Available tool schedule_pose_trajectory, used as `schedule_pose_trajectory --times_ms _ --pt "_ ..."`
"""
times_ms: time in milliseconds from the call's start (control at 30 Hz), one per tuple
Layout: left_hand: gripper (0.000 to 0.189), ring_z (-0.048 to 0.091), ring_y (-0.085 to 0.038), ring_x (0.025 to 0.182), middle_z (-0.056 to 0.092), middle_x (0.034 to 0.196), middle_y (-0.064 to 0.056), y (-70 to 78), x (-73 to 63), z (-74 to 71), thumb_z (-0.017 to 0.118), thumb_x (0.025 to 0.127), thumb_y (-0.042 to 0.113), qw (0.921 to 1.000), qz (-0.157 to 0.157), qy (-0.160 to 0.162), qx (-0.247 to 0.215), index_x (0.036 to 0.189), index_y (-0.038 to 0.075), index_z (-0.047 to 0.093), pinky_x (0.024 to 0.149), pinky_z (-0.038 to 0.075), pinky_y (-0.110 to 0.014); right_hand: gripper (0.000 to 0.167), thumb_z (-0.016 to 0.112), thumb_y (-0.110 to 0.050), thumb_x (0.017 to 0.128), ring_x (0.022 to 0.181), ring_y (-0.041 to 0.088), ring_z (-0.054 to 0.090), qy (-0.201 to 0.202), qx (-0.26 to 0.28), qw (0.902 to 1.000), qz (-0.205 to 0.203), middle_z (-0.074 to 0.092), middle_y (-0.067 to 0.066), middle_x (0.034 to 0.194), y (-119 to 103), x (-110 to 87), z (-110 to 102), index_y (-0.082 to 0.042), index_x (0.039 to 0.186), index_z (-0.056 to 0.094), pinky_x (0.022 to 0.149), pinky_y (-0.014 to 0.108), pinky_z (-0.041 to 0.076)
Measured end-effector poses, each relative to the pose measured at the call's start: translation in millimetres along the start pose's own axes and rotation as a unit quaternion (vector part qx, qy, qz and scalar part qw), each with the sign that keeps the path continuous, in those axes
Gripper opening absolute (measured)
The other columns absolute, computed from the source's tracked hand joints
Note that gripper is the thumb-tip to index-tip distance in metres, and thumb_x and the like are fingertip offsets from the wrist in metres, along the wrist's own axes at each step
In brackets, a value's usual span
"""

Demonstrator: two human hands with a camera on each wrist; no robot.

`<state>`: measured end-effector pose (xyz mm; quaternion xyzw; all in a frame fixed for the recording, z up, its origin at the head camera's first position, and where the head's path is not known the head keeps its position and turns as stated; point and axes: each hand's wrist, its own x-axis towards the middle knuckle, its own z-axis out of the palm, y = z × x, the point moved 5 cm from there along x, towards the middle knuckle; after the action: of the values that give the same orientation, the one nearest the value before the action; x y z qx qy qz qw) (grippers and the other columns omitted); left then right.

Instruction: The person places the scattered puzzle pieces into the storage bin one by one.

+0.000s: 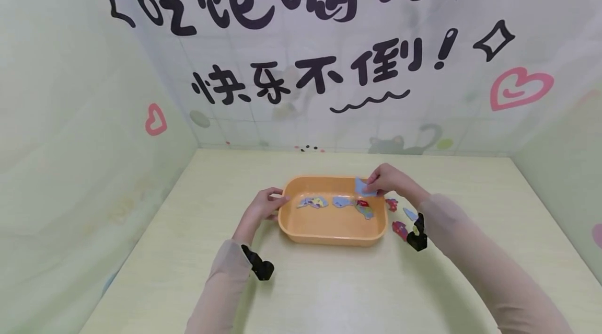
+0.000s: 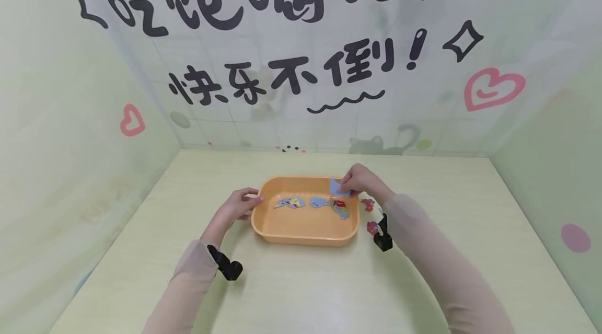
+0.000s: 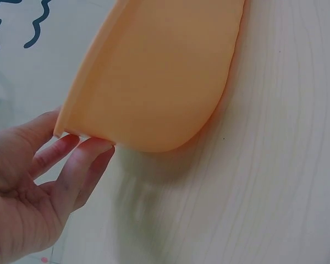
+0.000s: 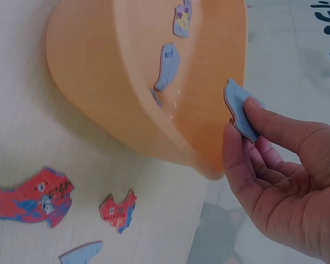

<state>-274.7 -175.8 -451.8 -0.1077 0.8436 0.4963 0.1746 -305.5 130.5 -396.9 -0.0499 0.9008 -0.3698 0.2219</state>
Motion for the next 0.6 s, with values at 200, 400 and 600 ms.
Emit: schedule_pose_trajectory --times_ms 200,400,600 --pt "0.044 0.062 -0.018 0.085 0.058 0.112 -0.017 -1.5 0.3 -0.1 0.061 0.088 0.029 1.0 -0.001 0.0 -0.007 0.125 0.01 0.05 0.054 0.053 -0.02 0.017 0.069 -0.01 0.08 0.057 0.009 0.055 -0.019 0.005 0.9998 0.001 0.061 0.004 0.074 -14.4 7.2 23.4 0.004 0.088 0.063 0.061 0.025 0.056" --pt "0.043 0.061 -0.015 0.08 0.059 0.111 -0.017 -2.4 -0.9 0.7 0.061 0.088 0.028 0.9999 0.004 0.001 -0.013 0.124 0.009 0.05 0.054 0.053 -0.021 0.014 0.069 -0.008 0.079 0.058 0.01 0.055 -0.035 0.016 0.9991 -0.019 0.062 0.003 0.074 -26.3 11.2 41.3 0.003 0.087 0.065 0.062 0.028 0.056" --pt "0.043 0.061 -0.014 0.079 0.058 0.112 -0.018 -1.6 -1.7 0.1 0.061 0.088 0.028 0.9999 0.008 0.001 -0.015 0.125 0.009 0.05 0.054 0.054 -0.022 0.013 0.068 -0.008 0.08 0.057 0.011 0.052 -0.043 0.018 0.9986 -0.025 0.063 0.004 0.076 -35.0 15.4 53.0 0.002 0.087 0.067 0.065 0.033 0.055"
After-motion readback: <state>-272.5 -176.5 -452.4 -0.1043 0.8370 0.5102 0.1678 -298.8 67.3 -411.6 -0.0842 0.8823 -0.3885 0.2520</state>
